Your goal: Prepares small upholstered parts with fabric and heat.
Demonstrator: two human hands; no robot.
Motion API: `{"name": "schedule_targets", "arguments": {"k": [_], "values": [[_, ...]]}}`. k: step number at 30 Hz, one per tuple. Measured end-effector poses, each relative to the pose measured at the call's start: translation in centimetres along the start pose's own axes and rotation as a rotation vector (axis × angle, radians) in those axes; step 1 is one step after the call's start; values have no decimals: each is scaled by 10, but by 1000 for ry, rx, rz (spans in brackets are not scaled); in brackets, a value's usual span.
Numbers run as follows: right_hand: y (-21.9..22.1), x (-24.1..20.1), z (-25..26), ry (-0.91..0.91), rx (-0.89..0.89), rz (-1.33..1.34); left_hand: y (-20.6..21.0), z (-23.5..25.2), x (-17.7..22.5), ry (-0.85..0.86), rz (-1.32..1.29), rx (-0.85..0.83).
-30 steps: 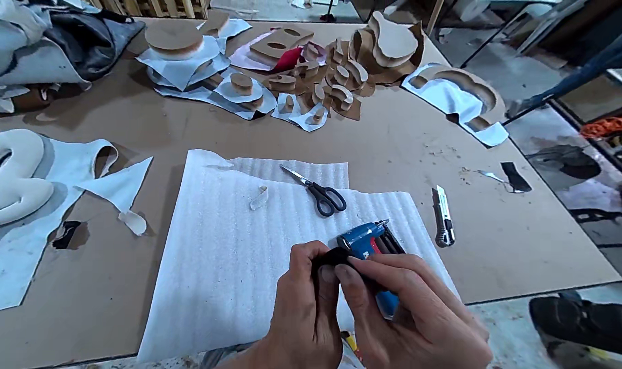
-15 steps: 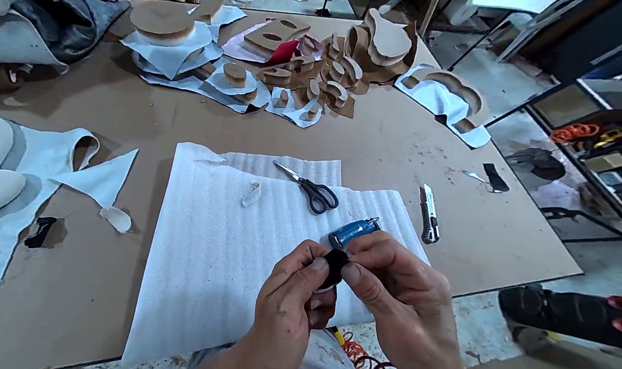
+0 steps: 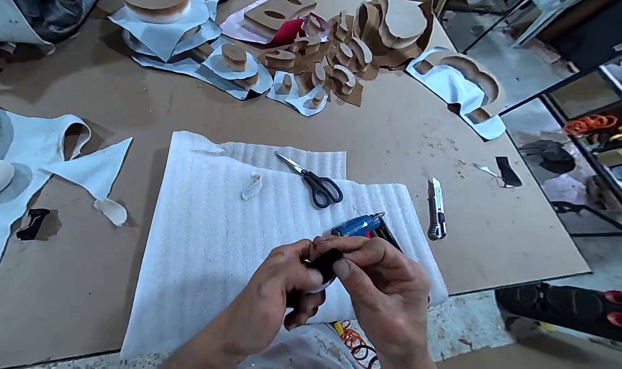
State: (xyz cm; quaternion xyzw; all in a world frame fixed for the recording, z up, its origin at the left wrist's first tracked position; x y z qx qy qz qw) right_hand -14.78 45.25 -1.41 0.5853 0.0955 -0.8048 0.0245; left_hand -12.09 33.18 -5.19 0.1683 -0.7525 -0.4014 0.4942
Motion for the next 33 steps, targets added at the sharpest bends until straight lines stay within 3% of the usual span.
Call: {"name": "schedule_targets", "arguments": {"k": [3,5,7,11,16,20,22,26,33], "values": [[-4,7,-2,67,85,40,-4,-18,33,408,787,160],[-4,11,-3,112,135,59,6,-28,45,686,1101,272],[-2,14,-3,136,173,51,16,-31,47,836,1255,321],[1,37,-7,254,223,-18,10,-29,37,973,1404,371],[6,104,-24,564,170,-191,-38,-8,-2,885,1485,367],[0,142,-36,688,-55,-798,-80,12,-39,737,1530,358],[-3,150,-37,743,-139,-980,-91,17,-55,689,1558,347],[-2,167,-37,830,-235,-1065,-100,20,-65,651,1604,365],[-4,170,-33,791,-259,-1042,-114,11,-50,516,1560,484]]}}
Point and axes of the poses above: each hand's wrist, its own z-axis towards the middle knuckle, its own y-axis out of the palm, x = y × z, the point moved 9 cm from there along z, towards the middle knuckle, and after that the axes turned 15 degrees about -z, right-handed, at the moved point
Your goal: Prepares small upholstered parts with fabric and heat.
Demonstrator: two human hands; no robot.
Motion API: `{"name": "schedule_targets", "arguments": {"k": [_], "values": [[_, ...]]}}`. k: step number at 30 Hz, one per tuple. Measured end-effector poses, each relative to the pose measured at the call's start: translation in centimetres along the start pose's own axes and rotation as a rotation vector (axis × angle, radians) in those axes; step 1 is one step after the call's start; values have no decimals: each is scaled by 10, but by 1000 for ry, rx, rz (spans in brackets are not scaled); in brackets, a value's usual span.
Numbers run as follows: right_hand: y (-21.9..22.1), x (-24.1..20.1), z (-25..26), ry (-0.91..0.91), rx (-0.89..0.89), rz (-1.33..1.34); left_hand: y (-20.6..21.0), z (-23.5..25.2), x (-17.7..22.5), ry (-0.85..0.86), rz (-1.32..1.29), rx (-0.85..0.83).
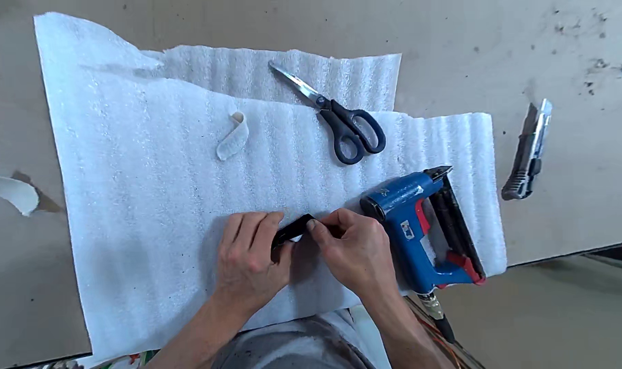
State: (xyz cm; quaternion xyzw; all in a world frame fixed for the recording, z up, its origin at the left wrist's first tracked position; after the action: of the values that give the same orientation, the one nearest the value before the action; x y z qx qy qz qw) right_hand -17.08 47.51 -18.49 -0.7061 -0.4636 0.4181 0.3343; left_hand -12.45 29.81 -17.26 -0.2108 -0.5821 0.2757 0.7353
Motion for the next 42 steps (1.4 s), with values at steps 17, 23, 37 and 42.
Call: {"name": "schedule_targets", "arguments": {"k": [17,23,37,42], "values": [[2,-4,0,-13,77,50,13,8,15,224,-60,-70],[3,-4,1,-35,73,17,13,8,11,225,-45,-58],[-65,87,-43,26,333,-364,19,6,15,299,32,-151],[-51,107,-25,65,218,-368,19,7,13,275,11,-159]]}}
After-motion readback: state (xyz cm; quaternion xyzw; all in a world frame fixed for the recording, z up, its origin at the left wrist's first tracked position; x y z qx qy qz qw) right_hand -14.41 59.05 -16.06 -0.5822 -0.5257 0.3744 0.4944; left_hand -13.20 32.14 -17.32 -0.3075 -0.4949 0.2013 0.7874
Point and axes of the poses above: each hand's wrist, its own z-axis towards the middle knuckle, its own y-axis out of the palm, x = y × z, the point moved 9 cm from there along z, towards the middle knuckle, and after that the axes turned 15 degrees about -z, right-handed, at the moved point
